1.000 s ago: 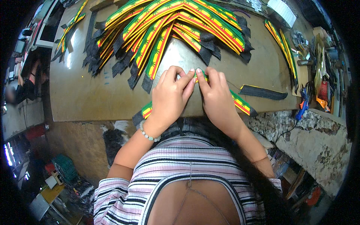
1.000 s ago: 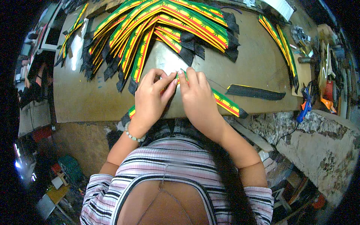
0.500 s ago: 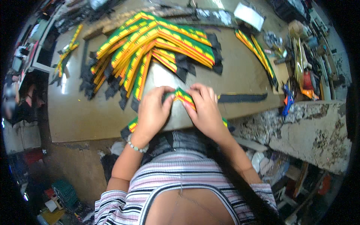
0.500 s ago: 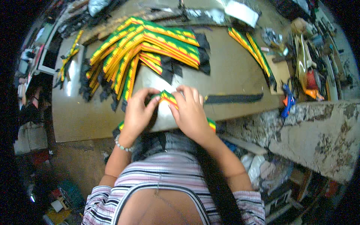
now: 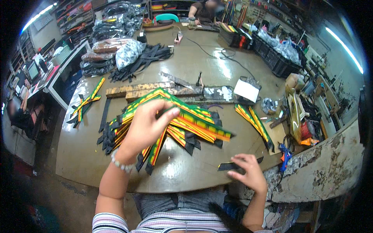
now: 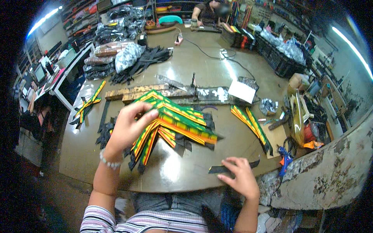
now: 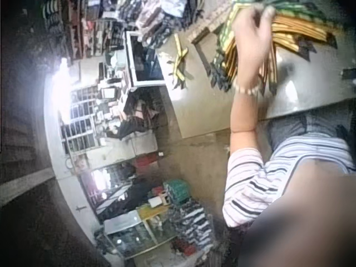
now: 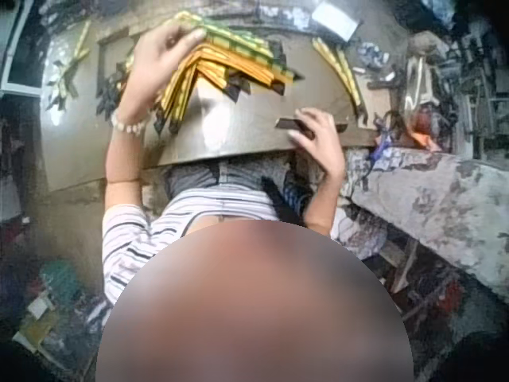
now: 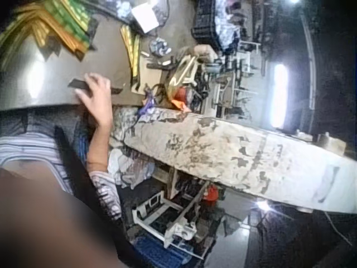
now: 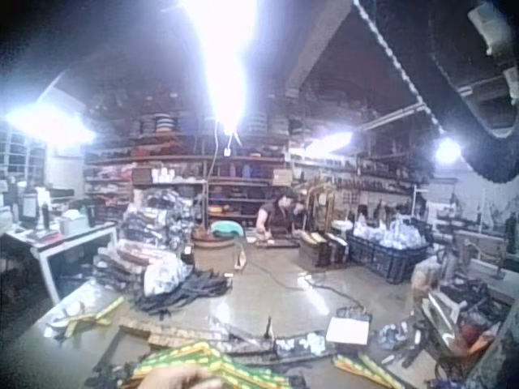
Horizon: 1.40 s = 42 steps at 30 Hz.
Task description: The person repeatedly picks up a green, yellow, and red patterned fabric strip and a black fabric piece, aligns them, and presses them together on a table. The person stacks the assembled pieces into a growing pile.
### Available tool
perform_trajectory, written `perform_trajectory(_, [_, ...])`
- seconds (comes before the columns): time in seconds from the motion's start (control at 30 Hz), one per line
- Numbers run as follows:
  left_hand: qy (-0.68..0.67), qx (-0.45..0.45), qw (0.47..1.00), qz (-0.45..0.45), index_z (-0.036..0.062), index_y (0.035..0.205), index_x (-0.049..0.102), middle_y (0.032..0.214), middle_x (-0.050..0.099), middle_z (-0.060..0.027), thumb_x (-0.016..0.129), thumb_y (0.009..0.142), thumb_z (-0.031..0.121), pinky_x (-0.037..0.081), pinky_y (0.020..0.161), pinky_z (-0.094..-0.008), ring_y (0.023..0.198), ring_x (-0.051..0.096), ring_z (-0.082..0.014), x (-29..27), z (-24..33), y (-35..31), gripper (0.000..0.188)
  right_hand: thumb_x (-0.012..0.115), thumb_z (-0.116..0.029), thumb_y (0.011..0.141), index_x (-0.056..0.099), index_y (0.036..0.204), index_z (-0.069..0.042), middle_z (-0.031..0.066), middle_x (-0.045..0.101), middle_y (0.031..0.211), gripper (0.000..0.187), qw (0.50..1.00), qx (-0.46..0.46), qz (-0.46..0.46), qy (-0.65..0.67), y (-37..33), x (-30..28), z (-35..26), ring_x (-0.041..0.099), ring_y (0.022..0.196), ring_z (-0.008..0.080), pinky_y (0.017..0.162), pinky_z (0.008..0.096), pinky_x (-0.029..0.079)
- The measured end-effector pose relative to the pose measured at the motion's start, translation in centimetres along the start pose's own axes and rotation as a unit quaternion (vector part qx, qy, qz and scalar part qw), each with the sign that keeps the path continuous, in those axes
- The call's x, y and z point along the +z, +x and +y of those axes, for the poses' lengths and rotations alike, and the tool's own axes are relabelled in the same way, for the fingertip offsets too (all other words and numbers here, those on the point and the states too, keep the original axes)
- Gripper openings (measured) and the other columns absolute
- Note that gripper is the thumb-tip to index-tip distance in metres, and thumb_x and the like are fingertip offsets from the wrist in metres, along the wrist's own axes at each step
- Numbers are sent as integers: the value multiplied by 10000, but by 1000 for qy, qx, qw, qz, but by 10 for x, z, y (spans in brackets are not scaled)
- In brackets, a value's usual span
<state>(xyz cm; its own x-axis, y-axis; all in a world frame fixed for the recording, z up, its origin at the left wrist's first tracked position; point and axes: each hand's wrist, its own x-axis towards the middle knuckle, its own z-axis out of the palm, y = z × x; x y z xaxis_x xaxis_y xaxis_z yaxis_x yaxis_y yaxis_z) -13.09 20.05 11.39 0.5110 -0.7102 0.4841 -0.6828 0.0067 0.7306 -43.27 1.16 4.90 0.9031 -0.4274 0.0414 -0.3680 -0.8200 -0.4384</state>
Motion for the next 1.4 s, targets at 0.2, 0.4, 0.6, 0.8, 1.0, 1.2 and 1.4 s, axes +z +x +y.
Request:
perform_trajectory(0.2, [340,-78,935,-59,82,1086,690,1027,622,-118,682,856,306,432,868,-452,990,574,-306,35,-65,44,321,742,-203,780,704,1088,-75,101,611,1017,336,995,-30,100,-8,-2,48,5,549,1005,296,885,396,438])
perform_trajectory(0.4, [225,96,954,172,103,1092,700,1025,632,-108,671,870,238,434,906,-405,1032,571,-276,-7,-125,12,261,543,-34,917,611,1073,12,173,646,979,176,991,-27,123,-38,9,36,8,610,909,325,829,405,453])
perform_trajectory(0.6, [284,-149,901,294,32,1078,699,895,716,-162,600,885,143,538,749,-338,805,694,-231,-170,-227,-1,244,500,-54,963,601,1094,34,201,649,989,187,983,6,178,30,46,12,-2,639,885,359,780,400,497])
perform_trajectory(0.8, [393,-148,863,281,9,910,722,909,678,-249,562,831,131,526,813,-458,868,663,-403,-232,-327,31,216,546,-69,943,626,1044,29,192,656,939,161,991,-17,128,31,67,13,-14,649,841,343,753,381,500])
perform_trajectory(1.0, [458,-317,830,12,-107,830,664,888,638,-326,662,764,211,526,775,-493,861,656,-441,-190,-296,27,325,607,-94,908,650,971,35,178,671,894,150,988,45,137,57,65,4,-4,658,816,315,752,364,500])
perform_trajectory(1.2, [455,-182,870,58,-40,822,632,858,627,-271,773,763,334,490,703,-504,794,608,-442,-150,-272,-23,404,638,-130,909,667,950,35,124,684,835,173,975,119,146,120,105,-24,20,663,735,203,683,318,502])
perform_trajectory(1.4, [525,-255,811,-35,-79,826,618,849,615,-328,628,767,60,518,716,-515,816,631,-469,-180,-259,-10,151,571,-192,971,624,1072,17,20,608,796,238,931,66,145,330,176,-40,41,547,550,70,486,224,441])
